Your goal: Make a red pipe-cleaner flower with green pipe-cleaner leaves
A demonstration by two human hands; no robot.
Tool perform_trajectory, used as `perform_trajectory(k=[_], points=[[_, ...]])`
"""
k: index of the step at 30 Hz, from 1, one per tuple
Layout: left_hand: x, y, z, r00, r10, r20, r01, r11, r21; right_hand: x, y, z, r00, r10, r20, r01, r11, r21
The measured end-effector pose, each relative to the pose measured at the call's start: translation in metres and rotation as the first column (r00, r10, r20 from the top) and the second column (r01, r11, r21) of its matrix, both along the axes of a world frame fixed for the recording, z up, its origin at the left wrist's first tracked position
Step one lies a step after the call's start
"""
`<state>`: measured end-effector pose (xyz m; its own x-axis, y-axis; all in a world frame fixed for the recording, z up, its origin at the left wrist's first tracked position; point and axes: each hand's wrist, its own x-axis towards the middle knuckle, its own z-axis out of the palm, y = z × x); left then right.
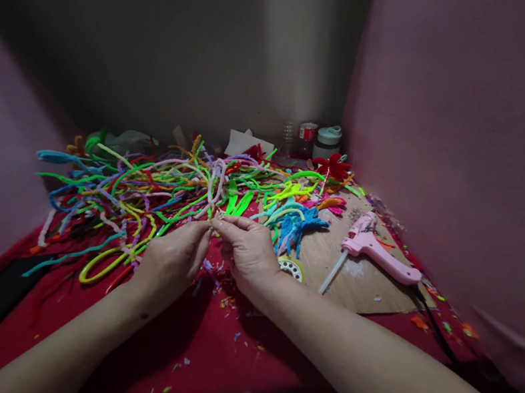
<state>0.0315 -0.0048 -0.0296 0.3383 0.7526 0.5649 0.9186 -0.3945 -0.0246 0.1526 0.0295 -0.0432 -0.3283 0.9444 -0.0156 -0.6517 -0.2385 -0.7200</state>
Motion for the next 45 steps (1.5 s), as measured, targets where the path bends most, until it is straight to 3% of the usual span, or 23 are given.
perform_trajectory(k=[4, 11, 18, 20, 22, 25, 27, 29, 30, 32, 34, 39, 42, 45], points=[[0.000, -0.001, -0.002, 0.993, 0.074, -0.094, -0.074, 0.997, -0.004, -0.001, -0.001, -0.001, 0.999, 0.016, -0.034, -0.017, 1.000, -0.016], [-0.013, 0.000, -0.003, 0.998, -0.042, -0.042, 0.038, 0.996, -0.079, 0.002, -0.004, 0.001, 0.999, 0.054, -0.005, -0.054, 0.994, -0.100], [-0.010, -0.002, 0.010, 0.967, 0.050, 0.251, 0.017, 0.966, -0.258, 0.010, 0.000, 0.014, 0.991, 0.104, 0.089, -0.095, 0.991, -0.097], [-0.009, -0.001, 0.015, 0.928, 0.081, 0.363, 0.051, 0.939, -0.339, 0.023, 0.001, 0.025, 0.983, 0.051, 0.176, -0.045, 0.998, -0.040], [-0.009, 0.000, 0.020, 0.865, 0.125, 0.487, 0.106, 0.902, -0.419, 0.043, 0.000, 0.035, 0.965, -0.030, 0.261, 0.002, 0.994, 0.105], [-0.010, 0.000, 0.026, 0.708, 0.247, 0.661, 0.223, 0.810, -0.542, 0.078, -0.010, 0.042, 0.813, -0.251, 0.525, 0.016, 0.911, 0.411], [-0.010, -0.001, 0.028, 0.601, 0.329, 0.728, 0.313, 0.741, -0.594, 0.099, -0.021, 0.036, 0.572, -0.430, 0.698, -0.128, 0.794, 0.594], [-0.009, -0.003, 0.030, 0.537, 0.368, 0.759, 0.385, 0.694, -0.608, 0.112, -0.032, 0.025, 0.316, -0.545, 0.777, -0.389, 0.672, 0.630], [-0.008, -0.003, 0.030, 0.516, 0.372, 0.771, 0.412, 0.682, -0.605, 0.116, -0.036, 0.018, 0.224, -0.600, 0.768, -0.474, 0.622, 0.624], [-0.006, -0.005, 0.030, 0.492, 0.380, 0.783, 0.443, 0.665, -0.601, 0.117, -0.043, 0.005, 0.092, -0.663, 0.743, -0.574, 0.574, 0.584], [-0.004, -0.006, 0.030, 0.484, 0.392, 0.783, 0.463, 0.644, -0.609, 0.114, -0.045, -0.004, 0.034, -0.702, 0.712, -0.595, 0.558, 0.578], [-0.003, -0.005, 0.026, 0.475, 0.389, 0.789, 0.501, 0.618, -0.606, 0.115, -0.042, -0.002, 0.023, -0.709, 0.704, -0.611, 0.548, 0.572], [-0.004, -0.003, 0.023, 0.407, 0.381, 0.830, 0.565, 0.609, -0.557, 0.125, -0.042, 0.007, 0.098, -0.701, 0.706, -0.523, 0.567, 0.636], [-0.004, -0.002, 0.022, 0.305, 0.400, 0.864, 0.632, 0.594, -0.498, 0.131, -0.041, 0.018, 0.212, -0.656, 0.725, -0.374, 0.631, 0.680]])
